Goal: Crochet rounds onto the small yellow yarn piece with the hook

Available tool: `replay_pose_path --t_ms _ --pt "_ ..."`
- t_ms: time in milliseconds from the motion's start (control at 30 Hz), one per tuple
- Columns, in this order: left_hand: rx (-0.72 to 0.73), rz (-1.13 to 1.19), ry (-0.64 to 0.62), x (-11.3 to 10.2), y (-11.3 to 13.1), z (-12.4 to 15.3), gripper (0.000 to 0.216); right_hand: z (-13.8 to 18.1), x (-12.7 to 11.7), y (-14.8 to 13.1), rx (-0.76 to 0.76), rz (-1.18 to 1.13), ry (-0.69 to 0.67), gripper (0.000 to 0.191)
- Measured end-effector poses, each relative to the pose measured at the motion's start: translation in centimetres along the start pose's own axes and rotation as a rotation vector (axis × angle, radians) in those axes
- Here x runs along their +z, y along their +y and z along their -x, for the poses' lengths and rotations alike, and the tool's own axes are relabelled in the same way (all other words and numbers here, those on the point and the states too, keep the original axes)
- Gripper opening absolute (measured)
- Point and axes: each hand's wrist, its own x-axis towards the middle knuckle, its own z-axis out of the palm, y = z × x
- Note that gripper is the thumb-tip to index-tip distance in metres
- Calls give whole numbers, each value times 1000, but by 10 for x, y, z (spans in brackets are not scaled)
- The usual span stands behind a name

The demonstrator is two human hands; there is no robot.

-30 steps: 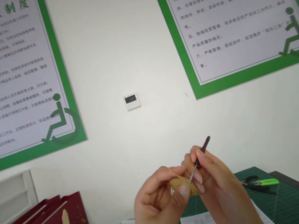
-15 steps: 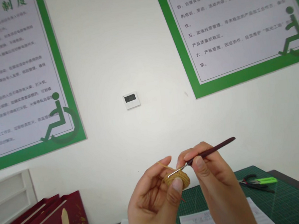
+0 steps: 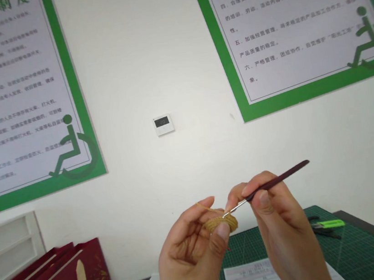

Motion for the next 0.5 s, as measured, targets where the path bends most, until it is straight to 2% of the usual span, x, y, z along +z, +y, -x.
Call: replay_pose_path --t_ms 500 --pt "33 0 32 3 -1 1 28 -2 -12 -14 -312 271 -182 15"
